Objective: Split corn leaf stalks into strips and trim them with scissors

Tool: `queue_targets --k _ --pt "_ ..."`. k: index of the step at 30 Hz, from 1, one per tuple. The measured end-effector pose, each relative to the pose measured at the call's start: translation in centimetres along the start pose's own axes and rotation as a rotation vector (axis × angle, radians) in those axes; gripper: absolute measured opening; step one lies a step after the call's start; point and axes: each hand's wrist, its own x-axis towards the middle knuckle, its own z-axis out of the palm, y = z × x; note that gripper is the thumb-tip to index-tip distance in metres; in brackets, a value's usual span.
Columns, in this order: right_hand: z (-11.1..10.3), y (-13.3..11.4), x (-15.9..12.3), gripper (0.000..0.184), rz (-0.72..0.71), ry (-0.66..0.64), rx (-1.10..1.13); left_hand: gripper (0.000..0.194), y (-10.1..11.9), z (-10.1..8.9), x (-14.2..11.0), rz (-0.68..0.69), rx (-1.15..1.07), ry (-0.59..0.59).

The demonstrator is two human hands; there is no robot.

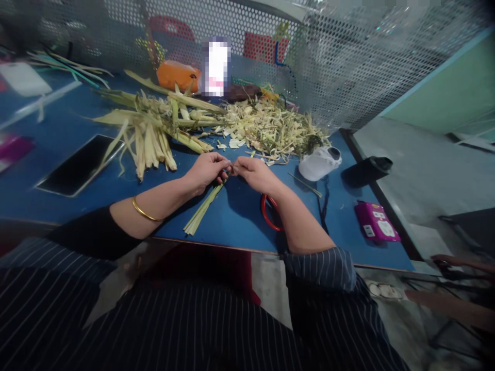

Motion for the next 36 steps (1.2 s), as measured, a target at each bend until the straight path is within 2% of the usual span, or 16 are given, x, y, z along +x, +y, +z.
queue_targets --k 8,14,18,22,28,36 --pt "-0.3 0.5 0.1 0.018 0.002 -0.043 0.088 0.016 -0.2 -0.1 0.0 -0.014 -0.019 -0.046" --pt "0.1 0.2 0.2 0.016 0.067 0.048 0.218 0.018 0.1 -0.1 -0.5 -0.027 0.055 -0.051" --pt "-0.2 -0.4 0.0 0.018 0.080 0.129 0.250 0.018 0.1 -0.1 -0.5 -0.025 0.102 -0.054" --pt "-0.4 -0.8 -0.2 0.022 0.080 0.155 0.259 0.015 -0.1 -0.4 -0.3 0.006 0.130 -0.080" --pt "0.2 -0.5 -0.1 0.021 0.016 0.212 0.134 0.011 0.2 -0.6 -0.3 -0.026 0.197 -0.155" --pt "0.8 0.2 0.2 0.023 0.052 0.249 0.075 0.011 0.1 -1.5 0.3 -0.027 0.230 -0.340"
